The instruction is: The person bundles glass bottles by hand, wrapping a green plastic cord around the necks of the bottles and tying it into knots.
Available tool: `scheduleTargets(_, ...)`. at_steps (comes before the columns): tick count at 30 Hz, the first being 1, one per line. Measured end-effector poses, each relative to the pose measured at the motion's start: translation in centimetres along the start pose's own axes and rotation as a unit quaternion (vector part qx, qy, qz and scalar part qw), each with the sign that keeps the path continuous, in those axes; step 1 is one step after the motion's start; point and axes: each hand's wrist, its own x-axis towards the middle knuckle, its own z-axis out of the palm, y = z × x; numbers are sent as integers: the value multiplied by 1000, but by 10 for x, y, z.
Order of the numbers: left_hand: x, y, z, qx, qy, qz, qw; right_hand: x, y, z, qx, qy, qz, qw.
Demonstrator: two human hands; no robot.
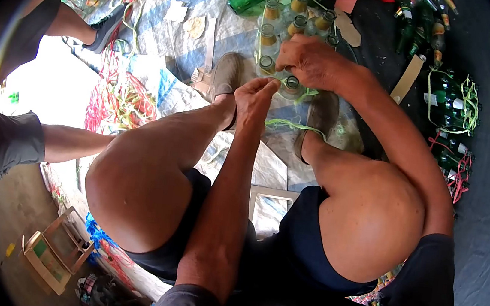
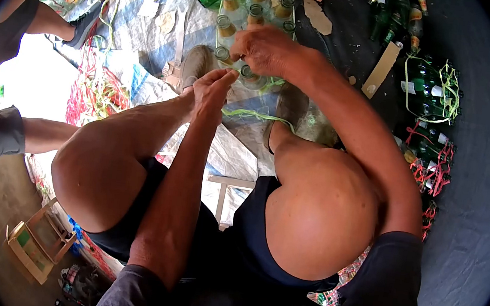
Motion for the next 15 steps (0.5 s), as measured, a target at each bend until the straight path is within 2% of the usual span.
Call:
scheduleTargets(6, 15, -15, 5, 15, 28, 57, 998, 14, 3, -1, 9, -108, 36, 993)
scheduleTargets(9, 17, -18, 6, 12, 23, 57, 998, 22, -2, -9, 14, -188, 75, 979)
scheduleTargets(12, 16, -17, 11, 52, 58, 72, 994, 22, -6, -12, 2, -194, 81, 978)
scheduleTargets(15, 13, -13, 16, 38, 65, 81, 994, 24, -10, -13, -37, -230, 101, 967)
